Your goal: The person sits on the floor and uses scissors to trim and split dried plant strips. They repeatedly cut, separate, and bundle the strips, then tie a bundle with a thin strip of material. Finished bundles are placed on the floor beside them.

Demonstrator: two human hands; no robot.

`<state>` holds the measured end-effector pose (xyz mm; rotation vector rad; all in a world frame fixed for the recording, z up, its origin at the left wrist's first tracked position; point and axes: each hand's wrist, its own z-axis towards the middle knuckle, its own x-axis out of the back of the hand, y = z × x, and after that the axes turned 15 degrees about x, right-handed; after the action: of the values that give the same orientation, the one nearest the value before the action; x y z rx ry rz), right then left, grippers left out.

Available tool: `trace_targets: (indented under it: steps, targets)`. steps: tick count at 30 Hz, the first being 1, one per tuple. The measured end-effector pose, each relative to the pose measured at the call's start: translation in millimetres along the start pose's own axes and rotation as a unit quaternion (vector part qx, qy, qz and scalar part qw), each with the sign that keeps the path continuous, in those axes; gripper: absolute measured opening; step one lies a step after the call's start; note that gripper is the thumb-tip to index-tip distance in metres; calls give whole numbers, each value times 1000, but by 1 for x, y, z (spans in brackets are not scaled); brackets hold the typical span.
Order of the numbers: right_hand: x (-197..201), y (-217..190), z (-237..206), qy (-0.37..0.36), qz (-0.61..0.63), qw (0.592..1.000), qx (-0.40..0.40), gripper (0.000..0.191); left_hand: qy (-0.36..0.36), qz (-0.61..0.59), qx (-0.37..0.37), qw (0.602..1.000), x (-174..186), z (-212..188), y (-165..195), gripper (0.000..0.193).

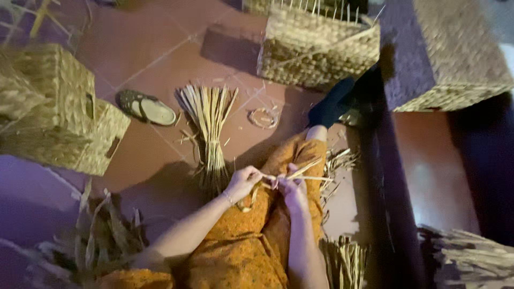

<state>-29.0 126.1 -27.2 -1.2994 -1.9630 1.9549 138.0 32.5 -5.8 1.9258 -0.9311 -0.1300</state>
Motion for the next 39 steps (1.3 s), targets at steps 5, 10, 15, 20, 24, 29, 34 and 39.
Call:
trace_targets:
  steps: [5,10,15,20,24,29,34,39]
  targets:
    - [14,8,2,-10,135,990,34,36,-213,-151,180,948,9,10,-9,18]
    - [31,8,-3,82,206,975,-7,27,-354,-184,220,890,25,4,-28,18]
    - [40,10,-7,-2,316,948,25,23,-373,-172,215,886,36,3,-48,21]
    - [51,12,-2,64,344,937,-3,26,-315,-233,172,904,39,7,-70,23]
    - [50,15,4,109,265,958,-13,35,-222,-452,79,860,44,4,-80,24]
    - [41,7,6,96,272,958,-2,31,-83,-597,107,791,63,1,-72,19]
    - [34,7,7,108,168,980,2,41,-1,-655,121,746,94,0,-66,21]
    - [48,17,8,56,216,975,25,52,113,-632,101,760,125,17,-93,27]
